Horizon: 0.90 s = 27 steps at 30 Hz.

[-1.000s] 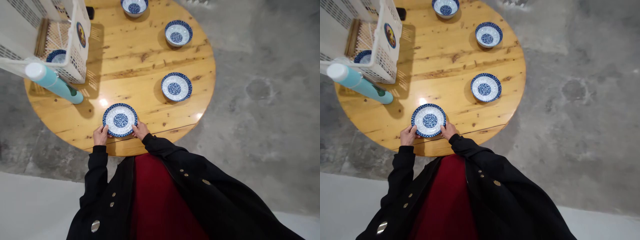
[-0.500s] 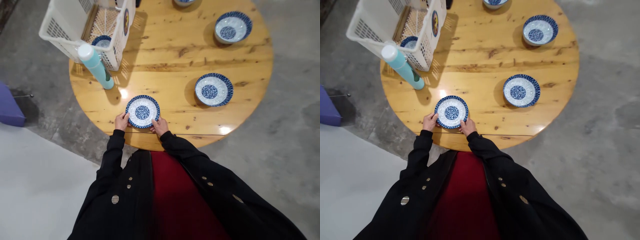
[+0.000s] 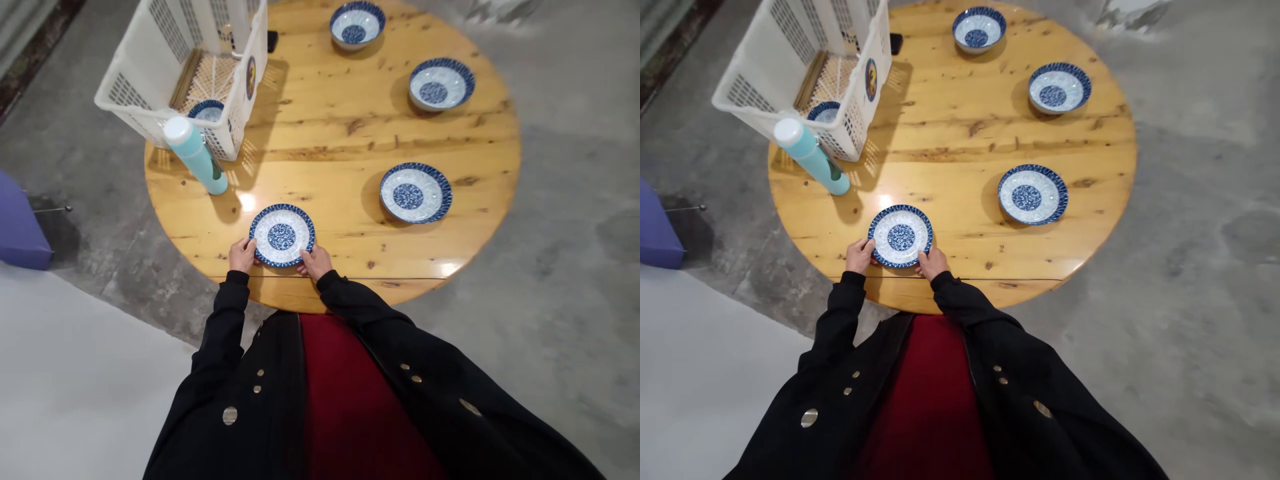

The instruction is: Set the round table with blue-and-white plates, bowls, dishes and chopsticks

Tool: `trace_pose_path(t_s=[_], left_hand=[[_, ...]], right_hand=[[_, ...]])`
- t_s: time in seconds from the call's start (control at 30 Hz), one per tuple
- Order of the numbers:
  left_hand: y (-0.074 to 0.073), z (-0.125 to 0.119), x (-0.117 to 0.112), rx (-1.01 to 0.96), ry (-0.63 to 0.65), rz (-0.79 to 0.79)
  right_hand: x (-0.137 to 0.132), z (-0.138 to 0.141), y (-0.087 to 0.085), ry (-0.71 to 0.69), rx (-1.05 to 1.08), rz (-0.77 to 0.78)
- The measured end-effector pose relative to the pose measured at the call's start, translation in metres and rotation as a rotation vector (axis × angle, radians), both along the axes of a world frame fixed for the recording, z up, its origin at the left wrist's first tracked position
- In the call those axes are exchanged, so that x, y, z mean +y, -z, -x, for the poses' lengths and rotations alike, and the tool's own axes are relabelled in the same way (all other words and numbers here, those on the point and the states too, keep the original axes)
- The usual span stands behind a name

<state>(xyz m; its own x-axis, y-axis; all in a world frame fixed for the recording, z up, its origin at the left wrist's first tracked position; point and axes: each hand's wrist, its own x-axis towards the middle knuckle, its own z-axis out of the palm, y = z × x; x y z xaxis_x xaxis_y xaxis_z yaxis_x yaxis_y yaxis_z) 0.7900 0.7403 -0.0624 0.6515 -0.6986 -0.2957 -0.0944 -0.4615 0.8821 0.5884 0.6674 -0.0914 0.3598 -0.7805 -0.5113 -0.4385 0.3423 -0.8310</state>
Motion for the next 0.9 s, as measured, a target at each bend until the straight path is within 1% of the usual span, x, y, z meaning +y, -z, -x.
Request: trace_pose_path(t_s=[0.13,0.23,0.3,0.4,0.5,0.63,0.73,0.83,0.9], left_hand=[[0.001,-0.002,-0.001,-0.005,0.001,-0.024],[0.001,-0.001,-0.001,0.083,-0.008,0.002],[0.0,0.001,0.003,0.15,-0.032,0.021],[-0.001,0.003,0.018,0.201,-0.119,0.033],[-0.001,0.003,0.04,0.212,-0.222,0.041],[0.003,0.001,0.068,0.21,-0.309,0.061],[0.007,-0.003,0.08,0.199,-0.38,0.078],[0.008,-0.007,0.084,0.184,-0.429,0.101],[0.008,-0.009,0.085,0.173,-0.438,0.116]], right_hand=[[-0.001,-0.001,0.001,-0.008,-0.002,0.015],[-0.002,0.002,-0.003,-0.019,-0.03,-0.011],[-0.002,0.008,-0.007,-0.013,-0.077,-0.045],[0.003,0.029,-0.012,0.037,-0.126,-0.104],[0.014,0.059,-0.014,0.127,-0.132,-0.157],[0.028,0.094,-0.014,0.267,-0.108,-0.124],[0.034,0.102,-0.013,0.3,-0.091,-0.106],[0.038,0.099,-0.015,0.293,-0.089,-0.114],[0.039,0.094,-0.016,0.29,-0.09,-0.12]])
